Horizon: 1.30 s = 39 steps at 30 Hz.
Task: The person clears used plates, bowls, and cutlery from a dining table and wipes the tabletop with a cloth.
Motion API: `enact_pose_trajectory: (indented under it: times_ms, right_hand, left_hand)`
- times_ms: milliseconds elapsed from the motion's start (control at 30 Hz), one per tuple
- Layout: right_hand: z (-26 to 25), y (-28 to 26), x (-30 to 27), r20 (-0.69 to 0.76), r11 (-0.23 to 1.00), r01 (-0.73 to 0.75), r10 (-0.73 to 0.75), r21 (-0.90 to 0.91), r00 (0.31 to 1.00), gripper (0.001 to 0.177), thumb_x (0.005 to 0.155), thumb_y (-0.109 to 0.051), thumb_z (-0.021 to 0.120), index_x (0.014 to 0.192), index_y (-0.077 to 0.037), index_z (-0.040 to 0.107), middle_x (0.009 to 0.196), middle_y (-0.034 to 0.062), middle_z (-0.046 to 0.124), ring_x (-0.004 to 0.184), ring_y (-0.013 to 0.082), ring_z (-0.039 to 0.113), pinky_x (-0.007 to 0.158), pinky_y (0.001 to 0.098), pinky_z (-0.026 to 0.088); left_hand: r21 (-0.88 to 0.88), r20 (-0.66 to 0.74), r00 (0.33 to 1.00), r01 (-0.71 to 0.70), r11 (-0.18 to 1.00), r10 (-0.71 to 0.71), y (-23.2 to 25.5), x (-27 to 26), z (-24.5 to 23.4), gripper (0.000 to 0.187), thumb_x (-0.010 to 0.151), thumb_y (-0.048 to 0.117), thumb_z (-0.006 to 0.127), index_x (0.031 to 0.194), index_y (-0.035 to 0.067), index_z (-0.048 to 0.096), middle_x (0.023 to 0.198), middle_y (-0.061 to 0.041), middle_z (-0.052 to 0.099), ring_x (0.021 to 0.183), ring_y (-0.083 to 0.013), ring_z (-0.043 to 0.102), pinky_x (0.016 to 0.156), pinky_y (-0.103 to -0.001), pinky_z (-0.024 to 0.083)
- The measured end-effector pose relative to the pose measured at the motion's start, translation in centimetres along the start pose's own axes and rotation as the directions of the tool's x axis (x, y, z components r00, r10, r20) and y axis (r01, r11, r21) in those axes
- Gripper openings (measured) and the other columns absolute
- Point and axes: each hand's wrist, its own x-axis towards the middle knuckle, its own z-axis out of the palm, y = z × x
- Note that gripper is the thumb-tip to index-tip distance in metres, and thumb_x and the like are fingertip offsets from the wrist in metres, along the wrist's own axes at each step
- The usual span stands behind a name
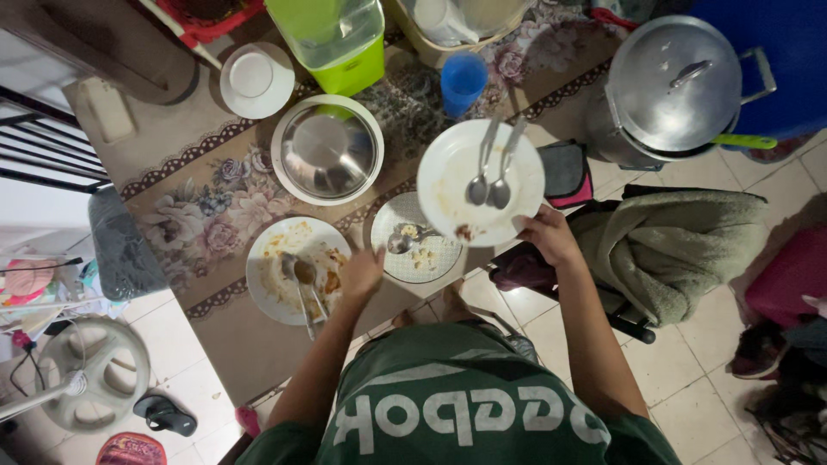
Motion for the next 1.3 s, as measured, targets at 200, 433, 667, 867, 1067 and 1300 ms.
enact_pose_trajectory:
  times_ms: [200,433,667,867,1067,1300]
  right_hand:
    - [4.6,-2.1,-2.9,0.255,0.977,-0.002,0.058,-0.214,0.965,0.028,0.102,-0.008,0.075,0.125,0.005,0.068,0.102,0.0065,0.067,0.088,0.0147,0.062,0.073,0.0294,0.052]
    - [16.7,-4.9,-6.1,0.172,0.748,0.076,0.052,-0.659,0.984,0.049,0.096,-0.023,0.069,0.141,-0.009,0.055,0.104,0.0046,0.074,0.087,0.0167,0.069,0.078,0.0297,0.055]
    - [25.9,-6.2,-6.5,0.755,-0.352,0.685,-0.466,-0.637,0.462,0.052,0.086,-0.008,0.06,0.127,-0.041,0.066,0.155,0.0129,0.045,0.143,0.0383,0.038,0.116,0.0479,0.038]
    - [24.9,-4.4,-4.9,0.847,-0.409,0.745,-0.183,-0.527,0.499,0.04,0.081,-0.012,0.059,0.12,-0.014,0.07,0.148,0.0164,0.05,0.142,0.0335,0.043,0.111,0.0431,0.04]
    - [19.2,-0.2,-6.9,0.772,-0.499,0.594,-0.322,-0.631,0.549,0.023,0.083,-0.013,0.059,0.102,-0.003,0.065,0.119,0.0135,0.064,0.13,0.0323,0.054,0.11,0.0434,0.044]
    - [23.2,9.8,-14.8,0.377,0.104,0.413,-0.257,-0.905,0.89,0.018,0.092,-0.005,0.05,0.108,-0.001,0.057,0.076,0.0186,0.066,0.066,0.0363,0.068,0.058,0.0463,0.056]
  left_hand:
    - [-0.971,0.235,0.943,0.238,0.018,0.237,4.0,0.3,-6.9,0.077,0.094,0.072,0.032,0.134,0.015,0.064,0.129,-0.007,0.073,0.117,-0.0229,0.07,0.1,-0.037,0.054]
    - [-0.947,0.018,0.986,0.069,0.312,-0.165,-1.2,-1.3,-4.2,0.093,0.1,0.067,0.046,0.133,-0.019,0.06,0.134,-0.029,0.069,0.118,-0.0312,0.066,0.1,-0.039,0.052]
    - [-0.807,-0.121,0.977,0.007,0.59,-0.178,-4.4,-2.1,-3.2,0.087,0.1,0.067,0.042,0.14,-0.01,0.053,0.14,-0.023,0.059,0.131,-0.0287,0.055,0.11,-0.036,0.039]
    - [-0.899,-0.026,0.987,0.046,0.435,-0.16,-4.3,-1.8,-3.5,0.089,0.097,0.067,0.046,0.141,-0.01,0.047,0.142,-0.023,0.057,0.13,-0.0295,0.055,0.109,-0.037,0.042]
    - [-0.913,-0.004,0.959,0.112,0.392,-0.282,-5.3,-2.2,-5.3,0.089,0.099,0.066,0.042,0.137,-0.014,0.05,0.134,-0.026,0.063,0.119,-0.0313,0.062,0.103,-0.038,0.048]
    - [-0.877,-0.385,0.904,-0.295,0.38,-0.184,-3.8,-3.3,-4.5,0.073,0.109,0.05,0.034,0.138,-0.015,0.05,0.136,-0.025,0.062,0.12,-0.0295,0.06,0.105,-0.037,0.044]
